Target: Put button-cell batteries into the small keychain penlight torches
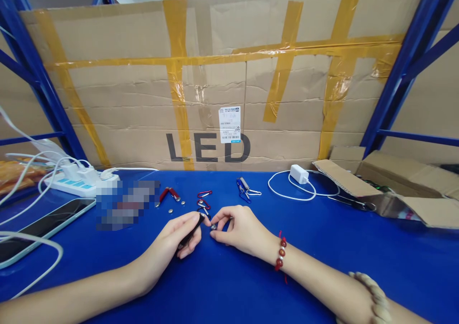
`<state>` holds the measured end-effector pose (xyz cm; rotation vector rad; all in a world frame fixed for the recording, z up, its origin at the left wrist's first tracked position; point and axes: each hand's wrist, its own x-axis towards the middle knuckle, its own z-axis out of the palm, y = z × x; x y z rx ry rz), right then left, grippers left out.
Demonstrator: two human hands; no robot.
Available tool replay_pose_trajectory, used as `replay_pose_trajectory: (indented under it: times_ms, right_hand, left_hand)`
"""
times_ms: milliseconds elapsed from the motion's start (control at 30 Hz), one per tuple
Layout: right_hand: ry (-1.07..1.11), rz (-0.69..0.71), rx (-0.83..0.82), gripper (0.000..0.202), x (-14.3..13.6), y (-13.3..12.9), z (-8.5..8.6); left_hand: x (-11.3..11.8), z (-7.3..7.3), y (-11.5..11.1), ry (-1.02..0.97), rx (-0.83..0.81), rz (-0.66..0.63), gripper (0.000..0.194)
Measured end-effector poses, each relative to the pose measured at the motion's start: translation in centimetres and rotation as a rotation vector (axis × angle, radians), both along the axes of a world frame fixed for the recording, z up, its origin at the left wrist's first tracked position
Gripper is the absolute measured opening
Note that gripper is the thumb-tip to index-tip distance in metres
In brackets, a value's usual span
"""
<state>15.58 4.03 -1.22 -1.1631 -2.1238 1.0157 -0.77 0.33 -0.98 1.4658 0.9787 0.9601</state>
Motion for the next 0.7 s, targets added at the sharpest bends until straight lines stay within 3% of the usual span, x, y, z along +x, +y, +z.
replay_pose_trajectory:
  times_ms: [167, 300, 500, 700]
  right_hand:
    - [-0.044, 0.014, 0.051, 0.02, 0.0, -0.1, 0.0]
    - [-0.045, -0.069, 0.135, 0.016, -0.2, -0.6, 0.1]
    - [0.11, -0.04, -0.102, 0.017, -0.6, -1.1, 0.1]
    - [0.161, -0.023, -0.066, 0.018, -0.6, -1.1, 0.1]
  left_hand:
    - [0.0, 0.0, 0.0, 0.0, -0.004, -0.003, 0.034]
    - [0.0, 0.0, -0.1, 0.008, -0.005, 0.001, 0.034]
    - [0.1, 0.1, -0.1, 0.023, -0.023, -0.001, 0.035]
    - [0.1, 0.2, -0.2, 0.04, -0.004, 0.013, 0.035]
